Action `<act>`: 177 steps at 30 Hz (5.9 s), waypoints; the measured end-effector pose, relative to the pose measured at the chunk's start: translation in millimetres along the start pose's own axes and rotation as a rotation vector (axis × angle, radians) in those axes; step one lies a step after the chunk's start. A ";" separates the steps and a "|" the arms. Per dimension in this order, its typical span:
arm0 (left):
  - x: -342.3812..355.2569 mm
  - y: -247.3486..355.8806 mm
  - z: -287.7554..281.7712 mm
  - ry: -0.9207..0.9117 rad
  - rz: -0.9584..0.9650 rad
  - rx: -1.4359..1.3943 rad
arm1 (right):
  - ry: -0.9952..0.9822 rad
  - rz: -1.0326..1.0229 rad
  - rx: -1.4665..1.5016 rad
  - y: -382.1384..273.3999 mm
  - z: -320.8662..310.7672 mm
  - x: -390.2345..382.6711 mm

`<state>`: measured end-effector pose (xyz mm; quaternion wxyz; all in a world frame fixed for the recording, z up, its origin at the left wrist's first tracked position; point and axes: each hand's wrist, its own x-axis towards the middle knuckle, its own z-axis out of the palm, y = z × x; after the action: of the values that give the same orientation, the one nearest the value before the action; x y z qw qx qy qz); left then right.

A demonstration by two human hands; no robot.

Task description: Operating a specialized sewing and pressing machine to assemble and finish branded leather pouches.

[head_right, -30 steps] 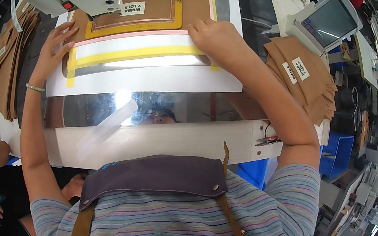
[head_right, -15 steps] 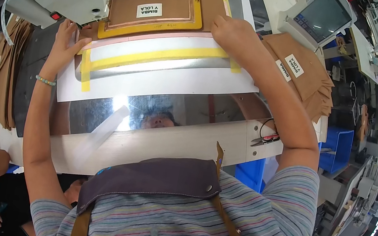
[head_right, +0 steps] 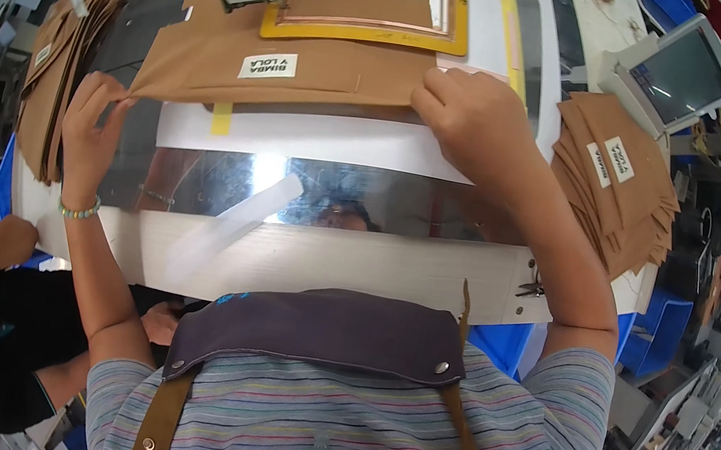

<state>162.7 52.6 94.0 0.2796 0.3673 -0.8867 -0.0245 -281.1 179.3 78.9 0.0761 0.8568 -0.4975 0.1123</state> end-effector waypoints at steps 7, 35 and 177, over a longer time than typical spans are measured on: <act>-119.3 15.6 -100.0 -0.201 -0.431 -0.412 | -0.226 -0.130 0.353 -59.3 -21.7 30.4; -95.7 -6.6 9.4 -0.125 -0.631 0.042 | -0.017 -0.104 0.374 -101.2 73.2 92.7; 47.5 96.9 130.2 -0.045 0.628 0.780 | 0.206 -0.570 0.468 -204.0 79.8 32.0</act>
<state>6.8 70.6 31.2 0.0963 0.1594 -0.9034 0.3863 -79.0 233.9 6.7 -0.0438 0.9392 -0.1901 0.2825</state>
